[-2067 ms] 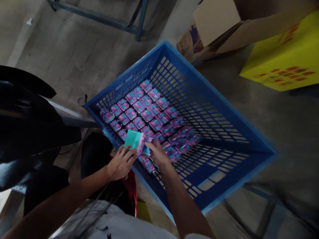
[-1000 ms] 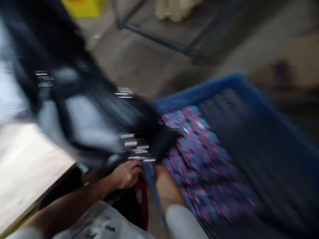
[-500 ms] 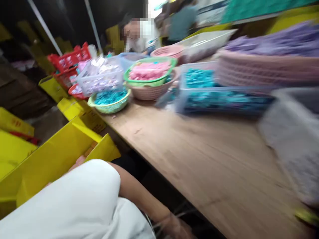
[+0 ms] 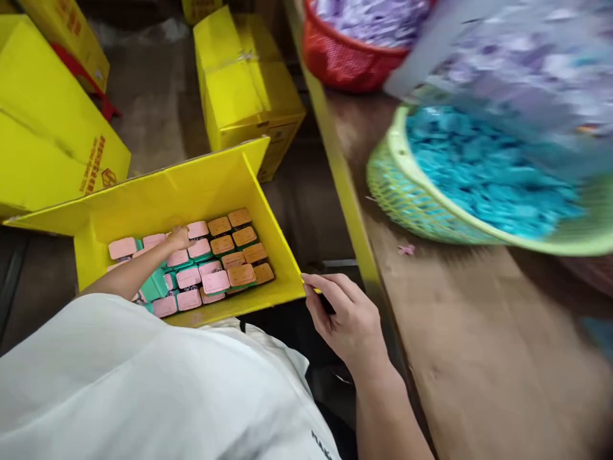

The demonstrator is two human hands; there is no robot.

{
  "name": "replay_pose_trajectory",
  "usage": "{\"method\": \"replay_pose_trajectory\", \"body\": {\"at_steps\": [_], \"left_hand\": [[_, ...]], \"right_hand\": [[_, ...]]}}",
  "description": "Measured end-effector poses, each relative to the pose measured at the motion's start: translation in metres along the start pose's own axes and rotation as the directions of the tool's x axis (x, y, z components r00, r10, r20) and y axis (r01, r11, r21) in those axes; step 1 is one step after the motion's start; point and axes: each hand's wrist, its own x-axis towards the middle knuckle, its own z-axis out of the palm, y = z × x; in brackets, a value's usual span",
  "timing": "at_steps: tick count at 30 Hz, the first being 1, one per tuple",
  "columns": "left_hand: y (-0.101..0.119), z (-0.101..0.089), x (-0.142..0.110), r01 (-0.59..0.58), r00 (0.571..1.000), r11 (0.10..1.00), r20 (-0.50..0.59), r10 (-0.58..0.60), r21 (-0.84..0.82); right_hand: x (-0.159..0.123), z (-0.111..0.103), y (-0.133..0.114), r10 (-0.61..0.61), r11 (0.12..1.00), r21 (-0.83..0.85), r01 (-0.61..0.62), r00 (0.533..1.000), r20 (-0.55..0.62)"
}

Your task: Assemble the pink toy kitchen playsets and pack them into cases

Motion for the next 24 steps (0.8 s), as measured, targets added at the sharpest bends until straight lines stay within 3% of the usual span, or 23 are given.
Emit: {"method": "replay_pose_trajectory", "body": {"at_steps": [3, 5, 10, 12, 15, 18, 20, 22, 24], "left_hand": [[-0.053, 0.060, -0.010, 0.103, 0.985, 0.993, 0.134, -0.111, 0.063], [-0.084, 0.080, -0.017, 0.145, 0.973, 0.984, 0.166, -0.161, 0.100], [-0.149, 0.085, -0.023, 0.282, 0.919, 0.946, 0.238, -0.315, 0.162], [-0.157, 0.085, -0.021, 0.309, 0.902, 0.934, 0.258, -0.347, 0.177], [-0.152, 0.085, -0.017, 0.309, 0.902, 0.932, 0.252, -0.350, 0.187], [-0.146, 0.075, -0.018, 0.286, 0.918, 0.940, 0.230, -0.324, 0.185], [-0.144, 0.055, -0.024, 0.272, 0.931, 0.944, 0.197, -0.308, 0.188], [-0.134, 0.022, -0.034, 0.214, 0.964, 0.963, 0.121, -0.235, 0.163], [-0.105, -0.024, -0.047, 0.040, 0.999, 0.996, 0.002, -0.040, 0.084]], "right_hand": [[0.009, 0.032, 0.005, -0.025, 0.999, 0.040, 0.018, 0.984, 0.179], [0.005, 0.046, 0.008, -0.030, 0.999, 0.019, 0.027, 0.974, 0.227], [-0.002, 0.056, 0.010, 0.010, 0.999, -0.039, -0.003, 0.984, 0.180], [-0.001, 0.056, 0.008, 0.012, 0.998, -0.059, -0.003, 0.988, 0.152], [-0.001, 0.056, 0.006, 0.004, 0.999, -0.054, 0.005, 0.988, 0.157], [-0.001, 0.053, 0.008, -0.014, 1.000, 0.013, 0.012, 0.984, 0.177], [0.002, 0.051, 0.008, 0.001, 0.993, 0.113, -0.021, 0.986, 0.169], [0.010, 0.047, 0.002, 0.039, 0.975, 0.211, -0.069, 0.989, 0.146], [0.020, 0.042, -0.013, 0.079, 0.959, 0.263, -0.106, 0.990, 0.114]]}}
